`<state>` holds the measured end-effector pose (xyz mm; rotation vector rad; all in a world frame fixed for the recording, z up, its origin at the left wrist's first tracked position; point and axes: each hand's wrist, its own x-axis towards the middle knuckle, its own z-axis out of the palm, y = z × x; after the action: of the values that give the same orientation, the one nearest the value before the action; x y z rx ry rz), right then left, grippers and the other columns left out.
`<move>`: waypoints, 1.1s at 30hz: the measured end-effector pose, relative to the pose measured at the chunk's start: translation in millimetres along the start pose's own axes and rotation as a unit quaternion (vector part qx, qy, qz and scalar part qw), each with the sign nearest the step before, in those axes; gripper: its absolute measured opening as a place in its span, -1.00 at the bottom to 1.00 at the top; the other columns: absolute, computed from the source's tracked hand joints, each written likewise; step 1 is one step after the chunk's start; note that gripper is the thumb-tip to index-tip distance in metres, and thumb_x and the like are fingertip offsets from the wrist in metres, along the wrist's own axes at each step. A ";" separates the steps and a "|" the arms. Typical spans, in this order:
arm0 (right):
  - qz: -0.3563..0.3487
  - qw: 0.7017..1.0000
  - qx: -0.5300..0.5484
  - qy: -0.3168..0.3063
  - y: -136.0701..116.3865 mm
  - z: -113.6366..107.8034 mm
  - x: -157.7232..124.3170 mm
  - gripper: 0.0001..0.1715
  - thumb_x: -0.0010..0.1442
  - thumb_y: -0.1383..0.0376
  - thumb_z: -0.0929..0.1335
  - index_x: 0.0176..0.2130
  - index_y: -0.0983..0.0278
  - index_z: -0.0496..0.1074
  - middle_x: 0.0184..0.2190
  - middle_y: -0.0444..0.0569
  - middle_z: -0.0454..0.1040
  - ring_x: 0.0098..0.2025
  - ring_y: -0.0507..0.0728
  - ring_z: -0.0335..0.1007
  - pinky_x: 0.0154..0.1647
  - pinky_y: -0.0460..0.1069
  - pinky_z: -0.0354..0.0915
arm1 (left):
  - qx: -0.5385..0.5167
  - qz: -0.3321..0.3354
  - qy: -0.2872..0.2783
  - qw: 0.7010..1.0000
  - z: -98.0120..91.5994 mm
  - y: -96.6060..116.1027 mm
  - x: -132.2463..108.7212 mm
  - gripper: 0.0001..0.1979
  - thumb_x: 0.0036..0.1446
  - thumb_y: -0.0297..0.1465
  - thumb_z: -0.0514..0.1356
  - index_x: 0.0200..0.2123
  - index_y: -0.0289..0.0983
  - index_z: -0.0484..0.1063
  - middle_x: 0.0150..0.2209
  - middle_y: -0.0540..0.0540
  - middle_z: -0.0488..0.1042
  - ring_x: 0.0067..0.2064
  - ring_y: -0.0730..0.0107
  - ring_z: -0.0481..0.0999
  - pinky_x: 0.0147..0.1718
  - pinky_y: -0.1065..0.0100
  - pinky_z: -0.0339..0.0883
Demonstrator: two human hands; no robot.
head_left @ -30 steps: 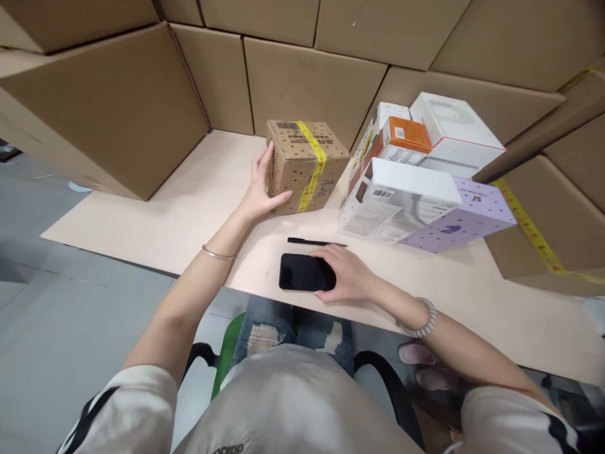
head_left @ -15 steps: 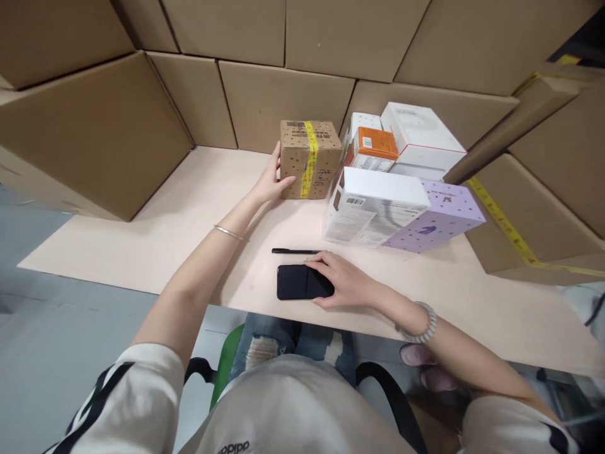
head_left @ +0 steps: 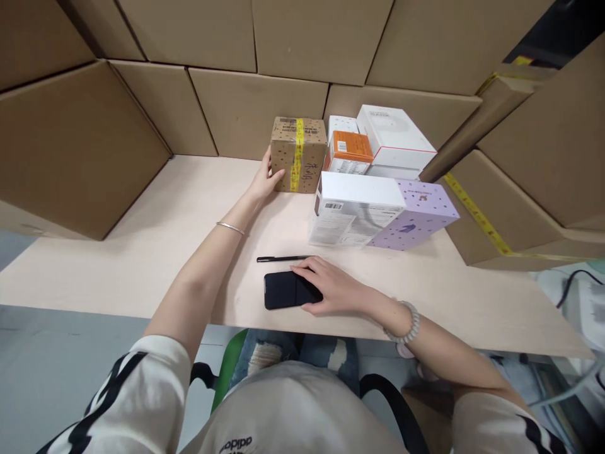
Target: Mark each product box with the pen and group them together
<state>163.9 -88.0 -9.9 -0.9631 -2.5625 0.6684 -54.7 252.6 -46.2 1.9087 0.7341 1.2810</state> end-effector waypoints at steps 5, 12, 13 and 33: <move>0.001 1.000 -0.008 0.002 -3.6 0.6 0.6 -0.11 0.22 0.15 0.52 0.41 0.34 0.30 0.24 0.31 0.44 0.29 0.41 0.39 0.27 0.37 0.45 | -0.003 -0.014 0.016 1.000 5.5 -10.9 12.2 0.07 -0.01 -0.04 0.41 0.49 -0.06 0.02 0.56 -0.29 0.12 0.58 -0.10 0.14 0.58 -0.23 -0.02; 0.002 1.000 -0.017 0.016 -5.9 -1.2 -0.4 -0.07 0.30 -0.07 0.51 0.44 0.26 0.29 0.26 0.29 0.46 0.27 0.41 0.42 0.25 0.35 0.45 | 0.013 -0.023 0.069 0.997 12.6 -6.3 5.6 0.28 -0.12 0.13 0.49 0.52 -0.06 -0.10 0.59 -0.34 -0.06 0.61 -0.19 -0.03 0.59 -0.25 -0.14; -0.001 0.999 -0.015 0.028 -4.7 -2.2 0.1 -0.13 0.34 -0.10 0.47 0.42 0.25 0.33 0.23 0.27 0.49 0.24 0.39 0.45 0.24 0.34 0.46 | 0.029 -0.022 0.100 0.994 12.0 -0.9 1.1 0.30 -0.16 0.18 0.50 0.51 -0.07 -0.08 0.58 -0.34 -0.06 0.62 -0.23 -0.07 0.59 -0.25 -0.19; 0.145 0.980 -0.101 0.093 25.1 -8.1 13.7 -0.49 0.58 0.17 0.22 0.34 0.19 0.51 0.12 0.11 0.68 0.06 0.31 0.69 -0.03 0.15 0.56 | 0.001 -0.051 -0.131 0.990 57.3 115.1 -112.9 0.10 -0.03 0.13 0.52 0.50 0.02 0.18 0.14 -0.20 0.50 0.22 0.05 0.53 0.25 -0.08 0.44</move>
<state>171.0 -59.5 -14.7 -1.4155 -2.3806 0.3708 -32.5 83.9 -27.5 1.9661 0.6849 0.9449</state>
